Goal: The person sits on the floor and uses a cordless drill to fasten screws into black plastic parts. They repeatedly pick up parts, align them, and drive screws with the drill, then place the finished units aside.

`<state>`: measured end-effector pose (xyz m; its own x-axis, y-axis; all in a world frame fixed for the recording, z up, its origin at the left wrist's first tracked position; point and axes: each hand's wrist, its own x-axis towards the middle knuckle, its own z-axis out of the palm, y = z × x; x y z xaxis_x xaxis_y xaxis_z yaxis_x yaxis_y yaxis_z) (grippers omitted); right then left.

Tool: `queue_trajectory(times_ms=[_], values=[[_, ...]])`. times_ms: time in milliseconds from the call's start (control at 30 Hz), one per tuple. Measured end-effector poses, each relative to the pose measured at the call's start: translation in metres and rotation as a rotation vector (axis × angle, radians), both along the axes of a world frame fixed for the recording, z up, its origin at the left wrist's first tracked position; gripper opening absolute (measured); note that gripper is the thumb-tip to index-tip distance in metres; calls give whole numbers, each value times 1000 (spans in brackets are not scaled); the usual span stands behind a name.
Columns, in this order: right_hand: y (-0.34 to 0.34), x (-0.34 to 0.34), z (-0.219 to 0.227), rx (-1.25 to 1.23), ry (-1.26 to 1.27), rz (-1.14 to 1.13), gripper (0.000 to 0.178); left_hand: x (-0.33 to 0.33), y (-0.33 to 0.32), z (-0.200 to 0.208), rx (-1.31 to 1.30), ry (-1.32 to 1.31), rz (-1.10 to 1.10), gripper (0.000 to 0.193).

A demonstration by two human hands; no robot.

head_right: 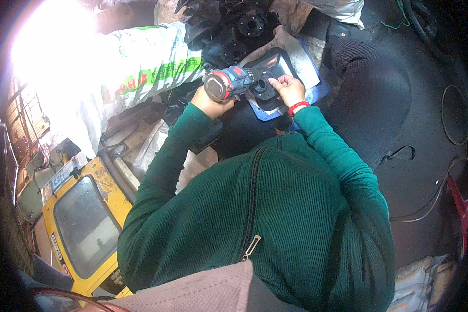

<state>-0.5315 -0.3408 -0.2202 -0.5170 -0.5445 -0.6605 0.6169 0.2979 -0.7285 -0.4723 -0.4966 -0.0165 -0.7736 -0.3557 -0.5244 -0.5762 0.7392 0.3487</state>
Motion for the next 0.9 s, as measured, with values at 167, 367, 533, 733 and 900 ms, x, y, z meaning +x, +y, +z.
queue_trajectory(times_ms=[167,367,533,733,900], values=[[1,1,-7,6,4,-13,30,8,-6,-15,64,44,-17,38],[7,-8,-4,-50,-73,47,32,11,-3,-28,46,78,-63,36],[1,-8,-23,3,173,166,40,25,-3,-28,68,37,75,47],[-1,-5,-43,25,337,108,32,91,39,15,-60,48,194,41],[-4,-20,20,-134,204,-6,29,183,100,12,-73,-76,195,71]])
